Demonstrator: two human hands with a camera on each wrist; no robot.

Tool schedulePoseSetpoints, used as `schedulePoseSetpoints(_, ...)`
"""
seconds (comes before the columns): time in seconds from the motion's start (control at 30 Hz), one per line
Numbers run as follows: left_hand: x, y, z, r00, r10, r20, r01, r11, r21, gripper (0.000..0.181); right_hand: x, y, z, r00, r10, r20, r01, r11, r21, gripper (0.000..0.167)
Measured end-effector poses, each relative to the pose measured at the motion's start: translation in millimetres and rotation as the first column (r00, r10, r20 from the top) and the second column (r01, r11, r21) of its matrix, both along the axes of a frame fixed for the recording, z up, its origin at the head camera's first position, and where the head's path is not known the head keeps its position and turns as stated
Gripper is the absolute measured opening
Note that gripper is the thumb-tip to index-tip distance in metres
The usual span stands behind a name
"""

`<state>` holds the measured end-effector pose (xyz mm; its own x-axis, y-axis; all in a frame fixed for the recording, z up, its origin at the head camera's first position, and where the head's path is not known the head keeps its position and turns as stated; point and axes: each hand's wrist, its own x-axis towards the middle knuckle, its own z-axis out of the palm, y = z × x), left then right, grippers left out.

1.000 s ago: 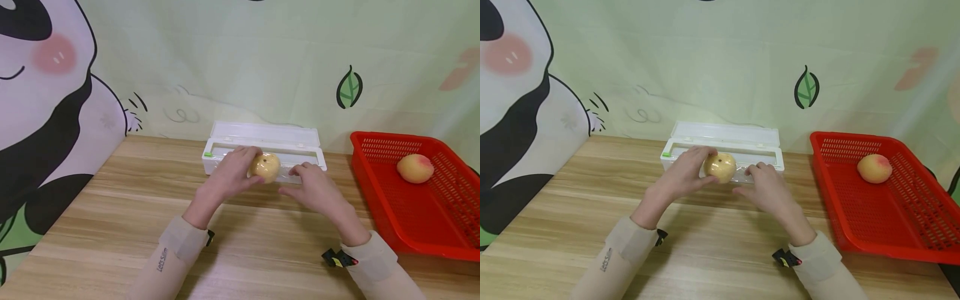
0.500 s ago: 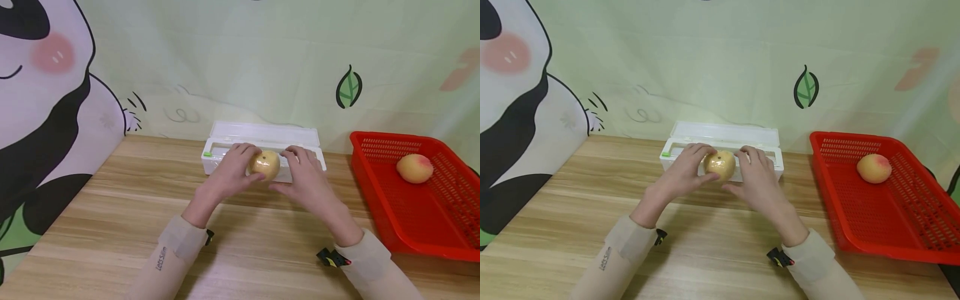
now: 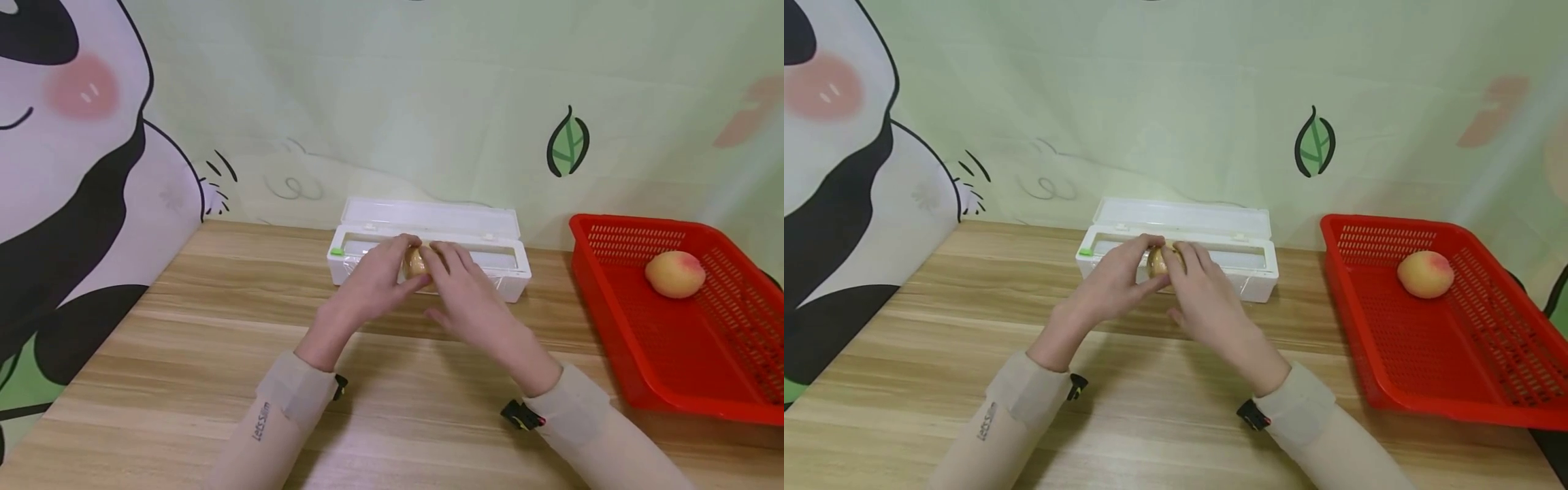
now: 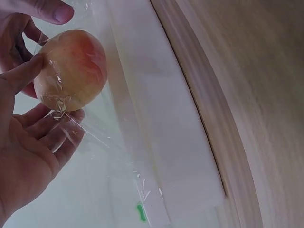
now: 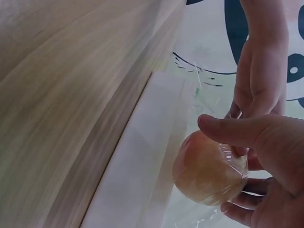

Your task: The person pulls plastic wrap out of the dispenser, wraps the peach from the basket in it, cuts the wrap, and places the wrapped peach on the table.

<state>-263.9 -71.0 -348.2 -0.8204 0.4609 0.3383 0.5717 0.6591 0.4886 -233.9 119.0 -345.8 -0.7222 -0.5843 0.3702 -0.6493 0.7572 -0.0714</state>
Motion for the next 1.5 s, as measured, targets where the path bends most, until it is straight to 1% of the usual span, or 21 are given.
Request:
schedulePoseSetpoints(0.07,-0.6,-0.3,-1.0,1.0,-0.014,0.001,0.014,1.0,0.011,0.057,-1.2,-0.6,-1.3,1.0,-0.003,-0.02,0.004,1.0,0.012,0.099)
schedulePoseSetpoints(0.13,-0.4,-1.1,-1.0,1.0,-0.011,-0.004,0.011,1.0,0.015,0.056,-2.6,-1.3,-2.3,0.999,-0.009,-0.046,0.01,1.0,0.022,0.099)
schedulePoseSetpoints(0.27,-0.9,-4.4,0.9,1.0,0.018,-0.018,-0.018,1.0,0.01,0.055,-6.0,-3.3,-3.9,0.995,-0.03,-0.09,0.034,0.999,0.043,0.097)
schedulePoseSetpoints(0.33,-1.3,-7.2,2.8,0.999,0.039,-0.028,-0.038,0.999,0.026,0.052,-8.0,-4.4,-4.8,0.994,-0.043,-0.103,0.048,0.998,0.049,0.095)
schedulePoseSetpoints(0.37,-2.1,-9.1,3.2,0.997,0.054,-0.048,-0.053,0.998,0.036,0.049,-8.7,-4.9,-5.4,0.993,-0.048,-0.108,0.054,0.997,0.049,0.095)
schedulePoseSetpoints(0.43,-3.9,-13.6,4.6,0.99,0.115,-0.079,-0.11,0.992,0.062,0.041,-10.4,-5.7,-7.1,0.991,-0.057,-0.119,0.062,0.997,0.044,0.094)
schedulePoseSetpoints(0.5,-5.6,-19.3,6.2,0.978,0.197,-0.073,-0.19,0.978,0.09,0.037,-12.3,-6.6,-8.6,0.99,-0.064,-0.127,0.068,0.997,0.029,0.094)
schedulePoseSetpoints(0.57,-7.9,-27.0,6.9,0.96,0.28,-0.028,-0.276,0.957,0.091,0.04,-14.0,-8.0,-9.7,0.988,-0.071,-0.136,0.075,0.997,0.026,0.096)
schedulePoseSetpoints(0.6,-8.9,-31.4,7.3,0.949,0.315,0.015,-0.316,0.946,0.069,0.044,-15.1,-8.7,-9.9,0.987,-0.074,-0.14,0.078,0.997,0.026,0.096)
schedulePoseSetpoints(0.67,-10.7,-40.9,7.3,0.926,0.361,0.115,-0.365,0.931,0.015,0.054,-17.3,-10.0,-9.7,0.986,-0.082,-0.144,0.087,0.996,0.032,0.097)
schedulePoseSetpoints(0.77,-13.6,-54.5,5.9,0.89,0.383,0.248,-0.383,0.922,-0.048,0.065,-20.3,-11.7,-9.3,0.984,-0.095,-0.149,0.103,0.994,0.043,0.097)
schedulePoseSetpoints(0.83,-14.8,-62.0,4.5,0.87,0.39,0.301,-0.384,0.92,-0.084,0.067,-22.2,-12.5,-9.6,0.983,-0.107,-0.151,0.114,0.992,0.044,0.097)
schedulePoseSetpoints(0.87,-15.6,-64.8,3.7,0.866,0.389,0.315,-0.379,0.921,-0.096,0.066,-23.1,-12.8,-9.8,0.982,-0.114,-0.15,0.122,0.991,0.045,0.097)
schedulePoseSetpoints(0.93,-16.9,-69.5,1.5,0.863,0.381,0.332,-0.362,0.924,-0.119,0.062,-24.8,-13.4,-10.5,0.981,-0.127,-0.149,0.134,0.99,0.042,0.096)
schedulePoseSetpoints(1.0,-18.1,-72.7,-0.7,0.868,0.368,0.333,-0.342,0.93,-0.136,0.06,-26.8,-14.0,-11.3,0.979,-0.134,-0.156,0.141,0.989,0.035,0.093)
schedulePoseSetpoints(1.07,-19.7,-74.4,-2.3,0.872,0.353,0.34,-0.33,0.936,-0.125,0.059,-29.1,-14.4,-11.1,0.977,-0.136,-0.165,0.142,0.989,0.026,0.089)
schedulePoseSetpoints(1.2,-23.0,-75.1,-7.1,0.867,0.347,0.357,-0.344,0.936,-0.075,0.059,-32.2,-14.9,-10.2,0.974,-0.124,-0.192,0.125,0.992,-0.006,0.085)
schedulePoseSetpoints(1.3,-25.5,-72.9,-13.9,0.869,0.35,0.349,-0.343,0.936,-0.083,0.058,-31.4,-13.8,-11.0,0.975,-0.12,-0.185,0.117,0.993,-0.024,0.084)
schedulePoseSetpoints(1.33,-26.4,-71.9,-16.4,0.872,0.351,0.34,-0.341,0.936,-0.093,0.058,-30.8,-13.2,-11.5,0.976,-0.121,-0.179,0.118,0.993,-0.028,0.083)
schedulePoseSetpoints(1.4,-27.3,-69.0,-20.4,0.872,0.362,0.331,-0.348,0.932,-0.102,0.062,-30.1,-12.1,-12.6,0.978,-0.124,-0.166,0.12,0.992,-0.034,0.083)
schedulePoseSetpoints(1.5,-28.4,-64.8,-23.1,0.862,0.388,0.326,-0.379,0.921,-0.093,0.07,-30.1,-11.1,-13.3,0.979,-0.129,-0.159,0.125,0.992,-0.037,0.082)
